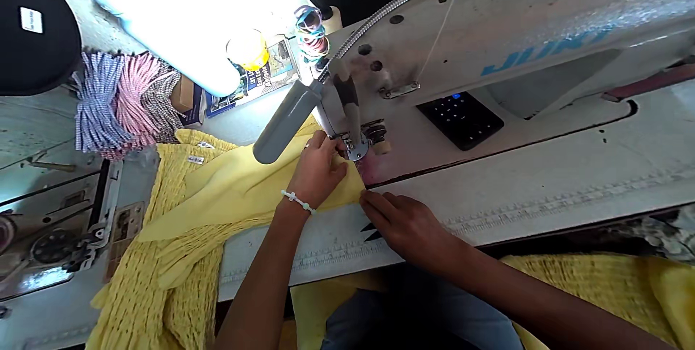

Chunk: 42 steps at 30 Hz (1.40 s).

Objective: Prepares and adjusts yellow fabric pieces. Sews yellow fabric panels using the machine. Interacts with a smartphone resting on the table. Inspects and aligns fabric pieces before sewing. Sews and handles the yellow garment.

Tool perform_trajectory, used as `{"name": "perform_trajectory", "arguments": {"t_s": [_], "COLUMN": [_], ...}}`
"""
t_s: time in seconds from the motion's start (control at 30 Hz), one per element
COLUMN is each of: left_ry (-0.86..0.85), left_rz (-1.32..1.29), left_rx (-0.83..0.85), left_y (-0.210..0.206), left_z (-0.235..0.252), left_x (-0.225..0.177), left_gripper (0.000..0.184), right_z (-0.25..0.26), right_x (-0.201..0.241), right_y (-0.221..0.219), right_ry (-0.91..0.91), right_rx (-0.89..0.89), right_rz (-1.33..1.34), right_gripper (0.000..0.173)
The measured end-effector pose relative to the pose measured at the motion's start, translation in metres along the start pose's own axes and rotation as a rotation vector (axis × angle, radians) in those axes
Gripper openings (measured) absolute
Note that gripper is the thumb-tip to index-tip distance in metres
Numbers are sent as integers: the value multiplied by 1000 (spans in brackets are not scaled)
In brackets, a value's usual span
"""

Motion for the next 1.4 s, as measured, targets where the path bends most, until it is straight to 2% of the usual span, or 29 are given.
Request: {"name": "perform_trajectory", "arguments": {"t_s": [0.07, 0.17, 0.23, 0.37, 0.43, 0.6, 0.73, 1.4], "left_ry": [-64, -260, -314, -271, -253, -264, -260, -261], "left_rz": [55, 157, 205, 213, 173, 94, 131, 66], "left_rx": [-148, -388, -429, -351, -344, -334, -357, -327], "left_y": [3, -5, -14, -24, -26, -27, -29, -21], "left_z": [-9, -31, -44, -66, -72, -52, -39, -39], "left_x": [-6, -17, -19, -17, -12, -10, -9, -2], "left_gripper": [21, 6, 12, 33, 37, 37, 40, 40], "right_z": [0, 0, 0, -3, -3, 5, 13, 16], "right_x": [0, -1, -1, 0, 1, -12, -19, -21], "right_y": [0, 0, -1, -2, -1, -1, -3, -5], "right_ry": [1, 1, -5, -13, -13, -77, -87, -111], "right_rx": [-6, -1, 10, 34, 46, 64, 50, 77], "right_rz": [2, 3, 5, -10, -26, -68, -86, -60], "right_gripper": [19, 20, 19, 20, 21, 22, 19, 21]}}
Point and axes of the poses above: each hand's wrist, its own z-axis towards the middle knuckle, its own y-axis out of the back of the hand, x = y × z, the point moved 9 cm from there along z, towards the middle knuckle, and after that the axes turned 1 degree about -x, right-handed, at the moved point
